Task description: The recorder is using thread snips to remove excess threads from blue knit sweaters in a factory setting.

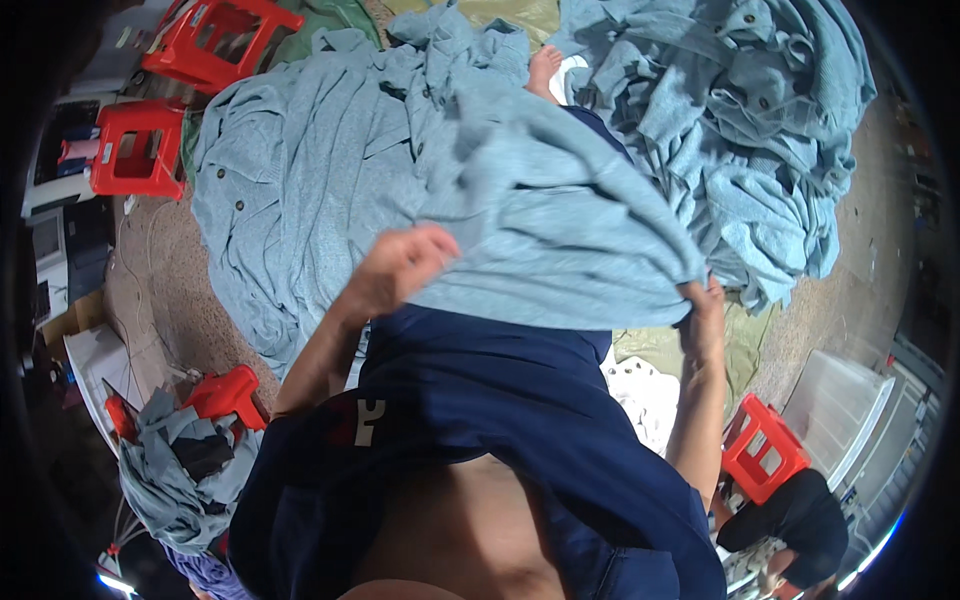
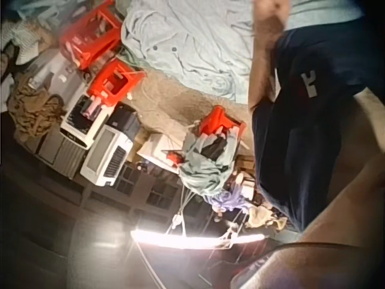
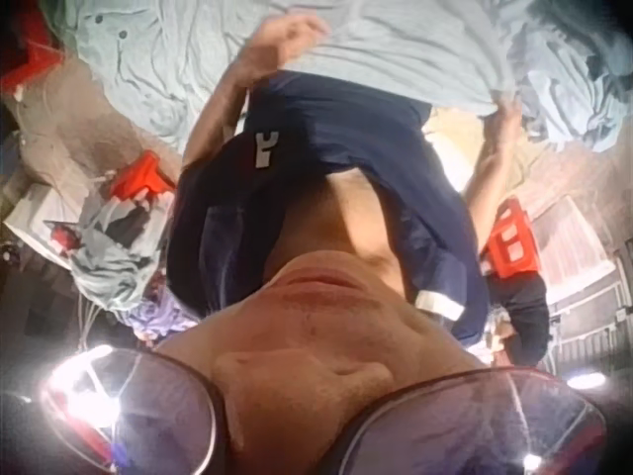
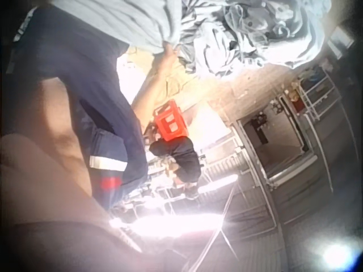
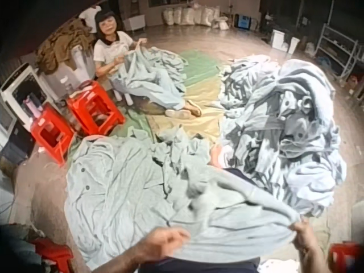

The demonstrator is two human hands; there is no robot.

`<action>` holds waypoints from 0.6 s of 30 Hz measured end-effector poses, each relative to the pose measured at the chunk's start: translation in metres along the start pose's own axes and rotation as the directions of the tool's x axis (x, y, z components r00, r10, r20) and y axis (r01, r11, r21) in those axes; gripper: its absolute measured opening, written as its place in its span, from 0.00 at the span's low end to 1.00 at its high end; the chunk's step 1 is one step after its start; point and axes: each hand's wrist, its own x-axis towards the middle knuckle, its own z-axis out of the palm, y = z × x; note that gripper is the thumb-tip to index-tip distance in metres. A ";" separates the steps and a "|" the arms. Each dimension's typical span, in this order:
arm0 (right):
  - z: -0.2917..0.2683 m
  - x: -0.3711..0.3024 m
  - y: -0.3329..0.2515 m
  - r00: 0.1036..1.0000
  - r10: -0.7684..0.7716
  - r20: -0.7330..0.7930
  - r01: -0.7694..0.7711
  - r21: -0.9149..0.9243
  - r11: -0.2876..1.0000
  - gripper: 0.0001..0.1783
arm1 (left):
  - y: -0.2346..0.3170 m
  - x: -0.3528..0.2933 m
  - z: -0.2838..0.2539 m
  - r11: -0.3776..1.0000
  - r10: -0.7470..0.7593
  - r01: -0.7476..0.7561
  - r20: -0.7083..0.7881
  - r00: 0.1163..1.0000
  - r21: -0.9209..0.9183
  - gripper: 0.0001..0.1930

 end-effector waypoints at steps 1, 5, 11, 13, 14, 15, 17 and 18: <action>-0.013 0.006 0.002 0.997 -0.021 -0.078 0.018 -0.038 0.999 0.22 | 0.012 -0.003 0.011 0.986 0.101 -0.122 0.174 0.980 0.113 0.08; -0.038 0.034 0.010 0.954 0.220 -0.203 -0.295 -0.509 0.809 0.24 | 0.002 0.004 0.061 0.867 -0.030 -0.113 0.278 0.960 0.486 0.04; -0.024 0.026 0.067 0.949 0.297 -0.101 -0.313 -0.372 0.874 0.24 | 0.021 0.044 0.017 0.983 0.012 -0.006 -0.032 0.999 0.184 0.11; -0.021 0.017 0.074 0.943 0.316 -0.102 -0.332 -0.321 0.887 0.18 | 0.023 0.067 0.007 0.735 0.402 -0.173 -0.217 0.890 0.656 0.19; -0.023 0.015 0.079 0.934 0.351 -0.064 -0.354 -0.286 0.890 0.17 | 0.022 0.075 0.005 0.689 0.396 -0.126 -0.225 0.890 0.713 0.22; -0.025 0.012 0.081 0.923 0.384 -0.026 -0.378 -0.251 0.891 0.15 | 0.019 0.082 0.004 0.686 0.398 -0.137 -0.210 0.893 0.715 0.22; -0.029 0.006 0.085 0.913 0.406 -0.030 -0.402 -0.227 0.887 0.14 | 0.011 0.092 0.003 0.480 0.471 -0.147 -0.113 0.875 0.865 0.21; -0.030 0.003 0.084 0.886 0.463 -0.037 -0.456 -0.253 0.853 0.15 | 0.017 0.091 0.002 0.455 0.343 -0.155 -0.012 0.939 0.877 0.18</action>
